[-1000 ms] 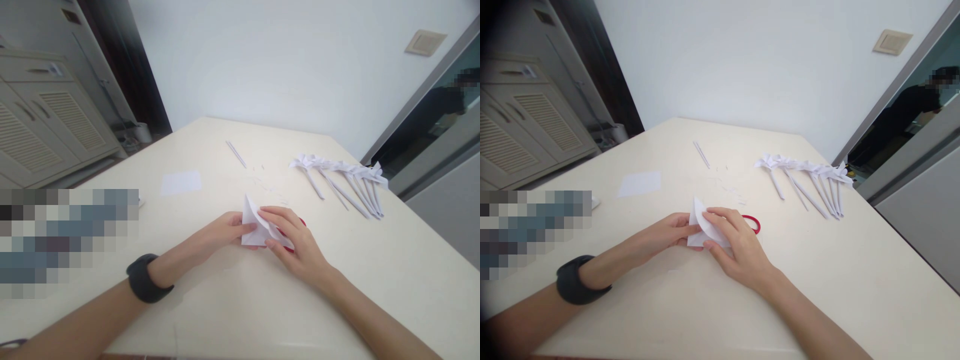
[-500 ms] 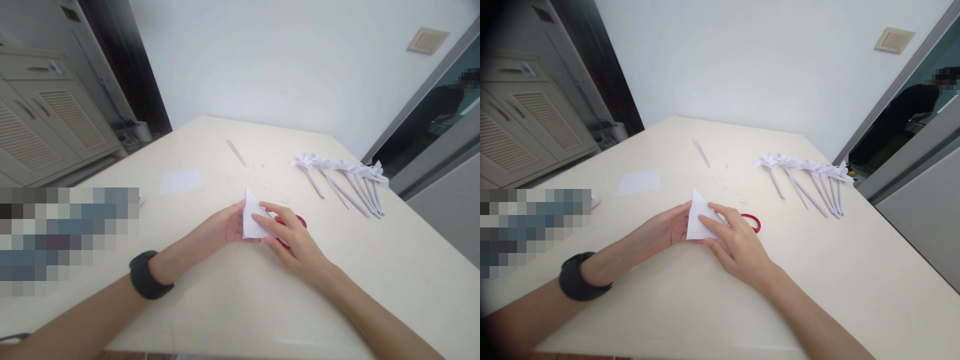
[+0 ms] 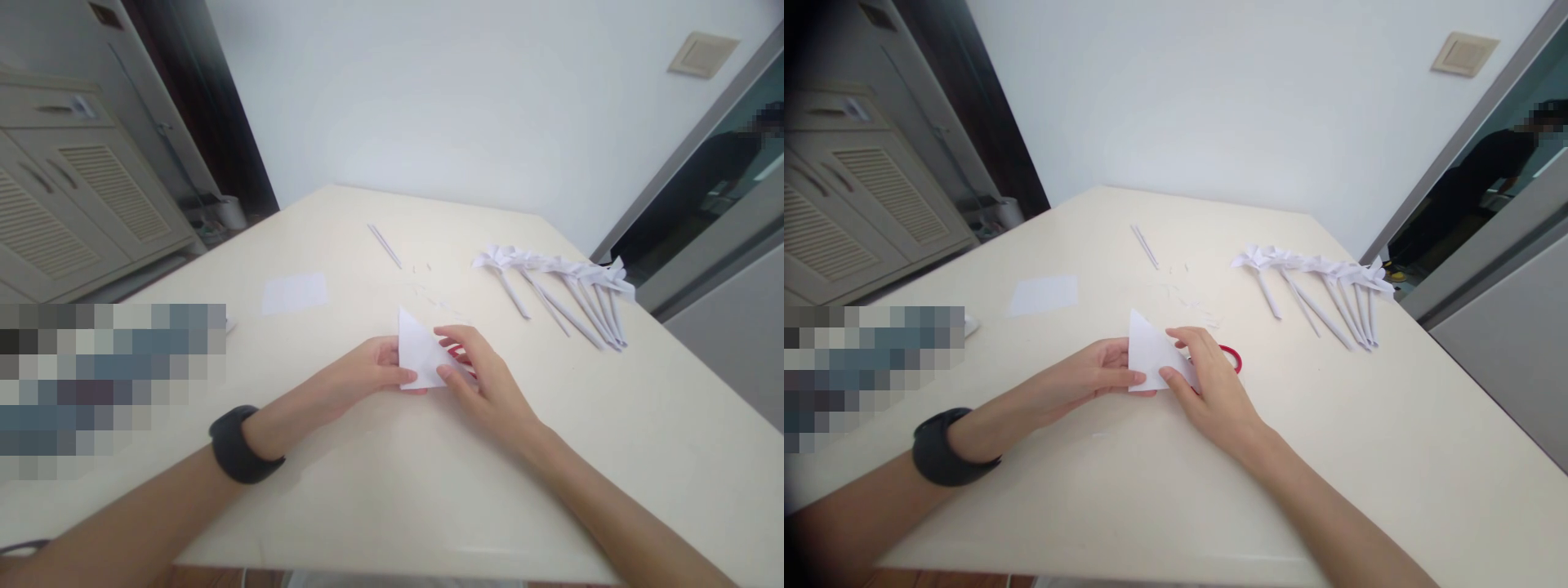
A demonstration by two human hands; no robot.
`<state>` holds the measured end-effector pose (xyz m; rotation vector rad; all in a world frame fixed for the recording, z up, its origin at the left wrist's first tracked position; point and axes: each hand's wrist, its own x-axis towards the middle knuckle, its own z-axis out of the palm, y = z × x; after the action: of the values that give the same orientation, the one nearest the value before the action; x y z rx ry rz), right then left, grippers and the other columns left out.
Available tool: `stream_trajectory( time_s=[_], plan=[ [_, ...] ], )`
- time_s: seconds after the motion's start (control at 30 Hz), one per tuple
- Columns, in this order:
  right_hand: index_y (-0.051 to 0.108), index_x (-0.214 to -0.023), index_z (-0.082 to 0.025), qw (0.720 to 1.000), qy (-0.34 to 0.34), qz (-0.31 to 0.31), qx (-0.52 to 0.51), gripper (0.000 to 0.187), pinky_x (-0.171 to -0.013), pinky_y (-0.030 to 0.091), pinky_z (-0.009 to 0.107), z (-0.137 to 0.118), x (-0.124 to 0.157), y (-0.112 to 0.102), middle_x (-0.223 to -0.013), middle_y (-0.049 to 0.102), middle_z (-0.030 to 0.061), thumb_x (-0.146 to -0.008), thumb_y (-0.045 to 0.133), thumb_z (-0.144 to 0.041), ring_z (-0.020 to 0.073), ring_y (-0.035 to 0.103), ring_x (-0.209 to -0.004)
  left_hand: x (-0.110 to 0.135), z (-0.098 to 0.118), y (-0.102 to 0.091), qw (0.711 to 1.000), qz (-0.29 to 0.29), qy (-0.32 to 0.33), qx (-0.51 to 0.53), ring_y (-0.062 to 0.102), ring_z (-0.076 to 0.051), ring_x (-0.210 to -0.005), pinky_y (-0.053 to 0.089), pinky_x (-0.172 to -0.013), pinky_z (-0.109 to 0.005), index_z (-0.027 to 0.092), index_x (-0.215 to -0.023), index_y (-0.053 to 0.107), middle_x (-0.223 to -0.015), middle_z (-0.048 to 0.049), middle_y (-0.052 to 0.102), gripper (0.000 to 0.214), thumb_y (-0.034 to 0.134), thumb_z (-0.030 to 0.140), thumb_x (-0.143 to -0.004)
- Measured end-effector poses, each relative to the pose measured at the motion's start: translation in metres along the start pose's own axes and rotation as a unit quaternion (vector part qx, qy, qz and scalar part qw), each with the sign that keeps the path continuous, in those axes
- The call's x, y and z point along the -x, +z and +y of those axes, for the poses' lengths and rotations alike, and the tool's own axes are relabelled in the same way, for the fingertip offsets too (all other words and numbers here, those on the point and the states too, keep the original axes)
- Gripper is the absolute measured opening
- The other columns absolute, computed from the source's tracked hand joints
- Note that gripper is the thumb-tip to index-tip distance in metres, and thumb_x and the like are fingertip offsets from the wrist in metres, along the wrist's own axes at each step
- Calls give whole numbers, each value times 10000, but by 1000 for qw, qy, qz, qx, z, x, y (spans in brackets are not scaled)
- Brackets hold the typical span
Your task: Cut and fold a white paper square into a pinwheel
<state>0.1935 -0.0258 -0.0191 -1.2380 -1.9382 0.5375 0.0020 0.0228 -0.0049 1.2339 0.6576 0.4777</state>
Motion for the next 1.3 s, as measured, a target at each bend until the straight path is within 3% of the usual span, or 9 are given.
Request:
stream_trajectory(
  time_s=[0.13,0.3,0.5,0.8,1.3],
  plan=[
    [496,-1148,-250,997,74,-15,-23,274,-819,478,365,1,0,1,-1154,588,58,-876,475,-271,202,559,-1001,-1,-1,2,1000,-17,-2,-7,565,-242,-1115,451,-951,-392,192,-1171,585,-1265,-84,581,389,575,146,-785],
    [510,-1094,-251,993,102,-26,-53,228,-763,466,318,-1,-1,2,-1035,627,33,-867,479,-252,176,578,-934,-2,-4,0,999,-36,-3,-4,583,-234,-1085,442,-963,-400,197,-1160,593,-1232,-83,602,375,579,146,-789],
    [517,-1024,-243,986,141,-36,-77,176,-620,450,270,2,-2,0,-773,602,-16,-852,504,-277,143,563,-689,-1,-3,1,998,-59,-6,-8,572,-228,-1099,445,-958,-404,210,-1166,580,-1226,-83,599,345,554,169,-825],
    [556,-916,-224,980,151,-68,-113,106,-638,445,274,3,-2,2,-826,611,-1,-853,517,-300,148,570,-726,-1,-7,1,997,-81,-15,6,566,-232,-1116,446,-956,-407,215,-1173,562,-1241,-86,588,344,554,178,-831],
    [551,-858,-201,964,180,-42,-192,129,-582,411,238,6,-6,-3,-772,587,-4,-830,552,-327,131,554,-685,-3,-7,-3,996,-54,-41,-51,639,-249,-990,464,-886,-380,186,-1190,555,-1083,-100,678,436,620,178,-759]
  ],
)
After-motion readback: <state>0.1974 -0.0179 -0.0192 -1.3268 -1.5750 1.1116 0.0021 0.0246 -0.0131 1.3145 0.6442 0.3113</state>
